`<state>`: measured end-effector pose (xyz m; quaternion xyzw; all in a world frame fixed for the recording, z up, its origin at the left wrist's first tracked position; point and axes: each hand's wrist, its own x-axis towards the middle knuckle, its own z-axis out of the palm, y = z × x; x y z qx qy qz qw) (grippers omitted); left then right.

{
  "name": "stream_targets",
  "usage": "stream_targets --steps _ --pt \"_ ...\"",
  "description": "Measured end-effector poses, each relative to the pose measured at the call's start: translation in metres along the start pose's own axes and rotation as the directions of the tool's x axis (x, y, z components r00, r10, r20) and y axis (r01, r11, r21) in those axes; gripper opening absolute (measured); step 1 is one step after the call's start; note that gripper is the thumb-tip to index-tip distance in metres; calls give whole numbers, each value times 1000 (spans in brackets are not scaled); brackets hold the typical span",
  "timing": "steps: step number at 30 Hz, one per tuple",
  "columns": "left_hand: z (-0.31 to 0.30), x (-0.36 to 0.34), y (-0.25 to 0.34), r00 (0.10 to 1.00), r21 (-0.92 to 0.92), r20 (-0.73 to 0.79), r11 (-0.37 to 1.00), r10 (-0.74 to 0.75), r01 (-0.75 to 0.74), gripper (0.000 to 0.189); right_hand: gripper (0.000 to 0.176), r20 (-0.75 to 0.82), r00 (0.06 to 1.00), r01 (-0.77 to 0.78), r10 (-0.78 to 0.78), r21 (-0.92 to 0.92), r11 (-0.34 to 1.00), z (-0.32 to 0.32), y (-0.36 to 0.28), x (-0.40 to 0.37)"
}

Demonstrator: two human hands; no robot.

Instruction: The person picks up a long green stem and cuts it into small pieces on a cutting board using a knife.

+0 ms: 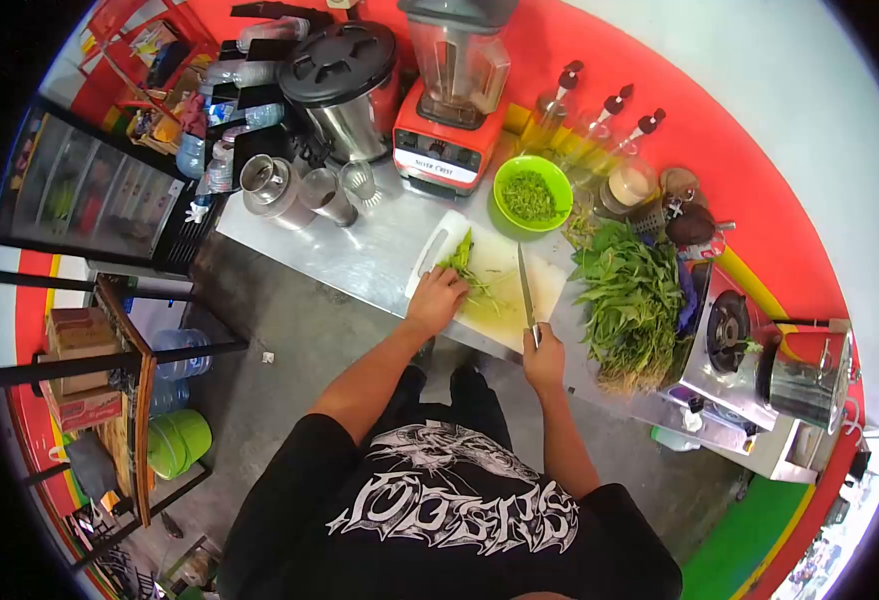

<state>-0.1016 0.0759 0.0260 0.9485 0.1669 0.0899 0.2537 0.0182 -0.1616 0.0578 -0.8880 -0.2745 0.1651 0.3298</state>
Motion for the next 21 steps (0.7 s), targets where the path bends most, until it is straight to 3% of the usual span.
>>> stream_targets --steps 3,9,10,11,13,19,21 --pt "6 -2 -7 999 5 -31 1000 28 -28 15 27 -22 996 -92 90 -114 989 18 -3 -15" --pt "-27 -3 -17 975 -360 -221 927 29 -109 13 34 -75 965 -259 250 -156 953 62 -52 -29" --pt "-30 -1 -22 967 -347 -251 929 37 -125 13 34 -89 963 -266 254 -162 950 70 -61 -30" --pt "-35 -1 -23 966 -344 -254 929 44 -133 13 34 -96 963 -265 252 -158 951 78 -70 -30" --pt "-49 0 -26 952 -487 -297 870 -80 -79 12 31 -102 972 -230 213 -196 953 91 -85 -26" --pt "-106 6 -32 911 -540 -384 837 -151 -89 12 29 -49 980 -197 190 -253 947 113 -106 -2" --pt "-116 7 -34 919 -665 -334 744 -209 -73 11 28 -73 991 -127 112 -252 959 114 -102 0"
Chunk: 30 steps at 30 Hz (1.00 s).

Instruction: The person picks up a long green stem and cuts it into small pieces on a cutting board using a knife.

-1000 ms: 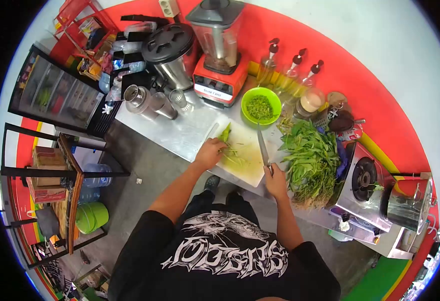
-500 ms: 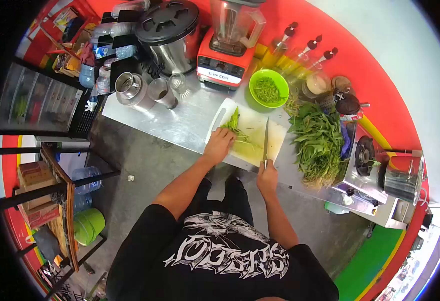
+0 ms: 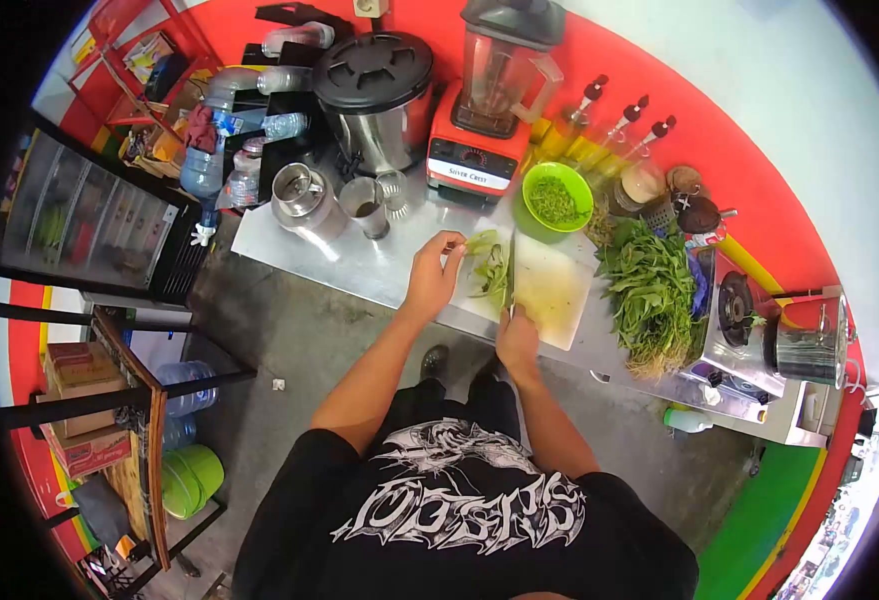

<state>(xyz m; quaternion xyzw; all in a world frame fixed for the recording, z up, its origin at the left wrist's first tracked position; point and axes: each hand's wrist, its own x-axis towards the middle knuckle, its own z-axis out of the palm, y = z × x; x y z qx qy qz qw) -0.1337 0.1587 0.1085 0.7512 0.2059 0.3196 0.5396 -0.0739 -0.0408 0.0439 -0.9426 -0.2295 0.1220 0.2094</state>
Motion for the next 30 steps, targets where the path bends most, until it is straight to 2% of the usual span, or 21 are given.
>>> stream_targets --steps 1,5,7,10,11,12,15,16,18,20,22,24,26,28,30 --pt "-2 2 0 1000 -1 2 1000 7 -7 11 28 -34 997 63 -63 0 998 0 4 1" --pt "1 7 1 999 -119 0 992 -34 34 11 26 -61 997 43 -38 80 996 -10 20 -5" --pt "3 13 16 999 -178 2 983 -40 40 10 27 -90 996 38 -22 185 982 -22 25 -14" --pt "9 26 29 997 -277 38 957 -72 80 12 28 -92 996 15 7 239 971 -22 52 -27" --pt "11 27 36 984 -288 80 942 -158 174 13 28 -249 964 142 -90 199 970 -19 60 -31" --pt "16 29 35 984 -288 93 942 -152 172 13 28 -257 963 133 -78 202 970 -22 64 -35" --pt "32 34 37 992 -164 84 983 99 -84 13 32 -88 993 -49 77 279 959 -28 78 -45" --pt "35 35 39 990 -167 94 982 101 -84 13 32 -92 992 -58 87 281 958 -28 81 -47" --pt "44 35 41 950 -6 146 960 276 -278 13 28 -208 976 -3 69 300 954 -28 85 -50" --pt "60 27 33 941 1 191 959 278 -284 12 28 -236 966 -22 104 326 945 -32 90 -54" --pt "78 19 16 863 88 394 921 317 -378 11 28 -269 953 -38 140 352 935 -41 90 -59" --pt "98 3 -3 841 71 450 926 301 -370 11 30 -252 932 -169 260 333 928 -51 91 -64" --pt "114 -12 -23 806 134 557 935 202 -327 12 30 -283 917 -182 282 333 925 -53 97 -67" --pt "126 -24 -36 792 107 571 937 216 -332 12 30 -308 903 -194 299 330 924 -54 104 -73" --pt "134 -30 -43 809 135 570 956 141 -261 13 30 -325 912 -154 249 293 944 -54 110 -76"
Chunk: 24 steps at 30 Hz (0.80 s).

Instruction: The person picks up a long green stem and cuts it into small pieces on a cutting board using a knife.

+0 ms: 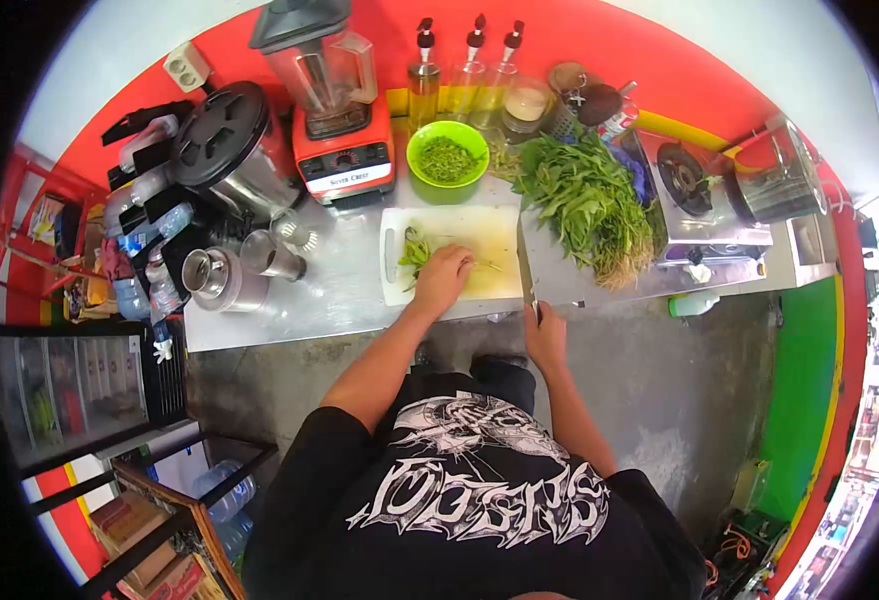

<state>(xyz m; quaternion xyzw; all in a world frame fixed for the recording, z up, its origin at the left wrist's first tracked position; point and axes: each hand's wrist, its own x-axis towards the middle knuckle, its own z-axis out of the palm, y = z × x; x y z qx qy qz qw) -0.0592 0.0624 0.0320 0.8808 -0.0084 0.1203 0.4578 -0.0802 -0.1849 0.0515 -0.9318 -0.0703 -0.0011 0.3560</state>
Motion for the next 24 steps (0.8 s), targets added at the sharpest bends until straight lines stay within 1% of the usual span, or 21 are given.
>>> stream_targets --steps 1,3,4,6,7,9,10,12,13,15,16,18,19,20,21,23,24 --pt "3 0 0 1000 -3 6 1000 3 -3 13 30 -4 1000 -6 6 -2 1000 0 4 0" --pt "6 -3 -2 999 84 -50 996 -13 17 16 29 72 997 9 -11 41 999 0 8 -1" --pt "6 -4 -3 999 84 -48 996 -15 19 16 29 74 997 7 -10 41 999 0 7 -2" --pt "3 -2 -6 999 98 -49 995 16 -11 15 29 184 982 -42 33 47 998 -1 3 -1" --pt "1 -2 -8 999 101 -50 995 14 -9 15 29 187 982 -41 31 50 998 -2 -1 0" --pt "-8 2 -8 999 188 -41 982 8 0 17 29 168 986 5 -10 31 999 -1 -7 3" --pt "-13 4 -4 999 192 -43 981 5 3 17 29 170 985 7 -13 35 999 1 -7 6" --pt "-22 7 6 1000 324 -15 946 27 -21 13 30 155 988 -21 9 79 997 3 -5 10" --pt "-23 10 10 1000 326 -17 945 23 -17 13 30 159 987 -20 7 81 997 5 -3 12" --pt "-23 20 18 996 186 -70 980 -56 68 13 31 95 995 26 -38 127 992 7 -1 18" --pt "-27 26 31 996 188 -71 980 -57 69 13 31 96 995 26 -39 129 991 3 -6 20" --pt "-35 38 55 973 -90 -228 996 -38 18 13 31 75 997 -42 32 133 990 -5 -14 22" --pt "-39 42 60 981 -214 -173 976 -83 45 14 31 71 997 -46 36 134 990 -5 -12 22" --pt "-42 45 65 983 -214 -167 976 -78 41 14 31 42 998 -61 56 119 991 -6 -9 22" --pt "-43 48 68 983 -323 -163 946 -81 25 13 30 11 997 -77 77 104 992 -8 -11 22" --pt "-40 51 75 986 -518 -154 855 -69 -21 12 30 11 994 -112 112 110 988 -14 -12 19" --pt "-36 48 71 988 -518 -141 855 -63 -20 12 29 21 990 -141 139 112 984 -17 -13 17"
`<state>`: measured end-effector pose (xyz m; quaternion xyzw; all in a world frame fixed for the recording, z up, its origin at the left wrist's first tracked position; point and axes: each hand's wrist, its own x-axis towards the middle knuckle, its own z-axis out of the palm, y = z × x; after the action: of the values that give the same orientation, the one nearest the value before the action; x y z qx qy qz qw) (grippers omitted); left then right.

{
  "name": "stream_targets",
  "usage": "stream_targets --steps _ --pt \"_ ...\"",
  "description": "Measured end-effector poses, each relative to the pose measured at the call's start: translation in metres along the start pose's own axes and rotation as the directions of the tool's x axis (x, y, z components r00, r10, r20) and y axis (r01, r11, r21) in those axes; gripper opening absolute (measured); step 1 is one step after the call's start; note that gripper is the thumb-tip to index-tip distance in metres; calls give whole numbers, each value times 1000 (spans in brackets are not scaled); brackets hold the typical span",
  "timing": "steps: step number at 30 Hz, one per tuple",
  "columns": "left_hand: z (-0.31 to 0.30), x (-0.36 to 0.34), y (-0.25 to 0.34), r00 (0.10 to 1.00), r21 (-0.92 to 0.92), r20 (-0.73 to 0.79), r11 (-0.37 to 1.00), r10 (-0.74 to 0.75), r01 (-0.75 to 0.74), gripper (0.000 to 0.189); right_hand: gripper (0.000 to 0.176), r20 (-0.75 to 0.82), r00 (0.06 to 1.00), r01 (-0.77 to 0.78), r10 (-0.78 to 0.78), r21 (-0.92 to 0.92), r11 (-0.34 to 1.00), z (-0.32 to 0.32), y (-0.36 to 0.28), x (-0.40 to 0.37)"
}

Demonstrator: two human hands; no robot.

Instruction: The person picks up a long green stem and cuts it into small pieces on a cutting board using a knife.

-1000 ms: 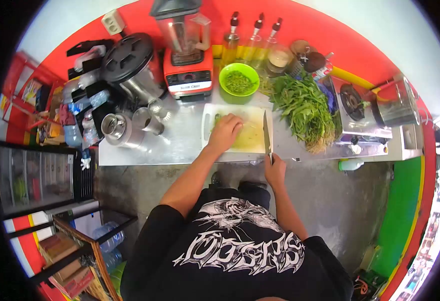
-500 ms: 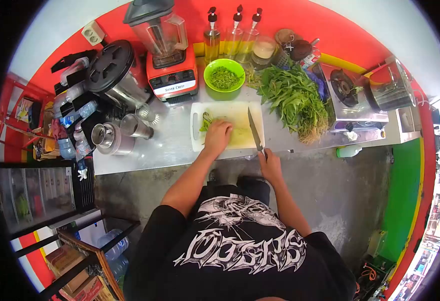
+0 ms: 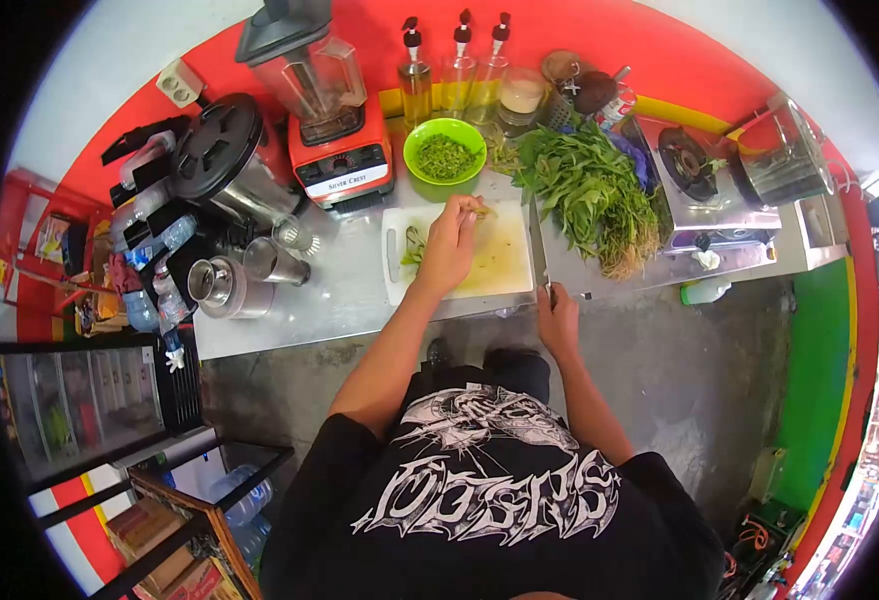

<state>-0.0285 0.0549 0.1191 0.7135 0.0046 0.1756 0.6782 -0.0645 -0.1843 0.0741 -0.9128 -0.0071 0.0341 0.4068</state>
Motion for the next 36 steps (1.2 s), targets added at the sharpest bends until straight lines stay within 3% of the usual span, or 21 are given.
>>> stream_targets --steps 3,5,6,8,11,15,18,20,21,23,26,31,33,36 --pt "-6 -15 -34 991 88 48 988 124 -128 13 27 21 1000 -15 15 19 1000 0 13 -3" --pt "-18 -32 -44 950 466 208 830 233 -306 17 27 22 1000 -9 9 14 1000 1 20 -7" --pt "-22 -41 -50 948 465 216 830 232 -309 17 27 29 1000 4 -4 6 1000 2 22 -9" --pt "-30 -57 -60 970 622 241 763 24 -174 15 27 48 999 12 -12 4 1000 3 21 -12" --pt "-41 -65 -68 961 600 264 794 -85 -95 14 27 124 992 29 -27 -17 999 3 19 -14" --pt "-50 -66 -85 969 626 246 768 -32 -133 17 28 222 970 107 -94 -45 993 11 17 -15" --pt "-43 -60 -84 987 643 151 763 -53 -57 16 29 233 965 133 -122 -32 991 17 13 -16" --pt "-36 -53 -84 1000 764 4 645 -19 9 16 28 241 963 136 -122 -43 990 19 11 -16" --pt "-35 -51 -82 1000 763 1 646 -16 9 16 28 247 962 134 -117 -54 989 20 13 -16" --pt "-33 -47 -77 990 885 -60 451 -129 112 21 28 263 960 109 -97 -32 994 22 15 -15" --pt "-32 -46 -84 986 901 -93 410 -137 142 22 28 269 960 96 -83 -35 995 16 8 -16" --pt "-28 -48 -90 985 905 -95 400 -143 146 13 28 257 962 92 -87 -8 996 14 14 -17" --pt "-26 -48 -95 998 886 -16 461 -68 46 11 27 245 965 97 -96 8 995 16 15 -16" --pt "-25 -51 -90 996 861 45 508 -81 2 9 27 277 951 136 -139 32 990 24 11 -12"
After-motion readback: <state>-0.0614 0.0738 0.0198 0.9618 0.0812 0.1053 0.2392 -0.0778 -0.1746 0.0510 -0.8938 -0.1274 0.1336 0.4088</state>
